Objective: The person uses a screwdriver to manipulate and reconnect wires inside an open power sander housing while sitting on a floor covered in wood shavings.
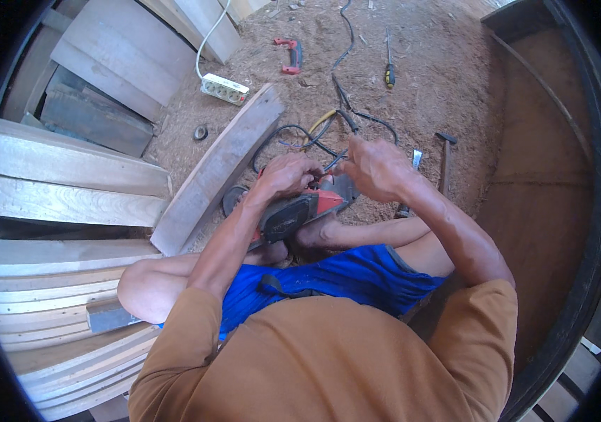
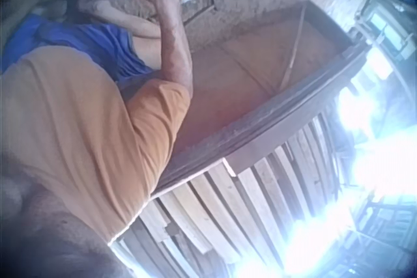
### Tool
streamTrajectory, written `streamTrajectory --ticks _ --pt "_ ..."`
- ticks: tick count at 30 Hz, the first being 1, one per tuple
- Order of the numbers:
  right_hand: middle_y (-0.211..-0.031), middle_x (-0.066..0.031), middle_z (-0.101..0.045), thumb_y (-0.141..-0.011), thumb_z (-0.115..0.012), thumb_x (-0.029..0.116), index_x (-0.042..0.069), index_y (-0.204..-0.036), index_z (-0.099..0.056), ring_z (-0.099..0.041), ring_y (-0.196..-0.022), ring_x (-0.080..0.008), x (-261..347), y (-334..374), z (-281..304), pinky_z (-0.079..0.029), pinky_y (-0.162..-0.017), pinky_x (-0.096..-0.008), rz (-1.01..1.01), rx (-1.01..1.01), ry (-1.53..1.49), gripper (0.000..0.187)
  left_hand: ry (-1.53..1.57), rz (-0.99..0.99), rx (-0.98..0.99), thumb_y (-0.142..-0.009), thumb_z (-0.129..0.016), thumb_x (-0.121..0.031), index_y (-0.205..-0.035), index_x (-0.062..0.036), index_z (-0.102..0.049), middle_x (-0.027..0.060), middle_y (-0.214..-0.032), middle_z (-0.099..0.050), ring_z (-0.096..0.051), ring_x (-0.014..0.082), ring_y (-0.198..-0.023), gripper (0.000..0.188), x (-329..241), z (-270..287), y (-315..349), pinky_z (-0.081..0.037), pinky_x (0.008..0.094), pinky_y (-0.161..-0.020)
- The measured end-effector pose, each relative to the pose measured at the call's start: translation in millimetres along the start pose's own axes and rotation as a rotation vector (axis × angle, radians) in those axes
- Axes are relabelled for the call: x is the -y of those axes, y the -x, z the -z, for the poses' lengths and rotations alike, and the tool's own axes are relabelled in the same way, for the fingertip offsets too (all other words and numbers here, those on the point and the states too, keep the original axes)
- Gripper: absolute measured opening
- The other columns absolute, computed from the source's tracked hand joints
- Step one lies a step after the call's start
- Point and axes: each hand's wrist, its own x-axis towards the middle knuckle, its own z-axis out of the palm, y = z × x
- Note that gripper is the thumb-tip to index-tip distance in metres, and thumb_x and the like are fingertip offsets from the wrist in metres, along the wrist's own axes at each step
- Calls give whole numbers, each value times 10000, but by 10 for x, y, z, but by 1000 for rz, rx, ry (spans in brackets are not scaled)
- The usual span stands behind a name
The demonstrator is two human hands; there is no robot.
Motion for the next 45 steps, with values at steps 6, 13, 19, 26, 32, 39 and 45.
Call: streamTrajectory --ticks 6,13,19,26,32,39,45 --pt "-910 -292 -696 -961 -612 260 -34 -1110 -553 -669 -924 -507 2 116 30 -513 -816 -576 316 -25 246 335 2 6 -6 -882 -715 -194 -1105 -173 -712 135 -967 -715 -681 360 -1009 224 -81 15 -3 -535 501 -864" --pt "-917 -277 -688 -961 -629 247 -31 -1017 -615 -674 -880 -463 -12 74 -31 -526 -756 -522 -18 72 -7 285 -31 -35 -43 -892 -698 -200 -1110 -186 -707 129 -966 -712 -682 366 -974 219 -87 -57 35 -529 517 -819" --pt "-920 -266 -692 -955 -632 271 -18 -1015 -618 -683 -936 -448 -104 244 -63 -530 -761 -529 48 -43 66 295 -6 -28 -32 -883 -703 -202 -1104 -212 -715 121 -959 -708 -683 353 -966 222 -109 -66 35 -531 507 -814" --pt "-925 -254 -713 -927 -660 236 -4 -1048 -625 -694 -940 -438 56 289 -125 -532 -782 -543 19 96 124 272 6 -37 -48 -867 -704 -194 -1071 -216 -735 98 -964 -705 -676 337 -997 207 -170 -115 29 -531 488 -854" --pt "-909 -259 -711 -916 -632 179 26 -1056 -629 -696 -936 -435 -136 236 -124 -535 -756 -544 -123 176 -114 208 1 -35 -46 -877 -699 -211 -1081 -220 -739 99 -964 -703 -674 336 -1003 209 -145 -107 43 -526 488 -861" --pt "-852 -296 -694 -876 -628 138 14 -1044 -628 -714 -928 -428 -2 356 -155 -527 -776 -565 288 83 289 209 -28 -22 -56 -885 -697 -241 -1082 -230 -739 108 -934 -681 -663 345 -980 202 -220 -86 42 -515 487 -844" --pt "-948 -271 -705 -887 -629 152 3 -1126 -632 -688 -942 -461 -185 180 -242 -535 -783 -544 -41 91 -103 282 -25 -30 -80 -867 -707 -246 -1065 -219 -733 108 -970 -674 -658 342 -1013 202 -191 -114 55 -511 484 -869"
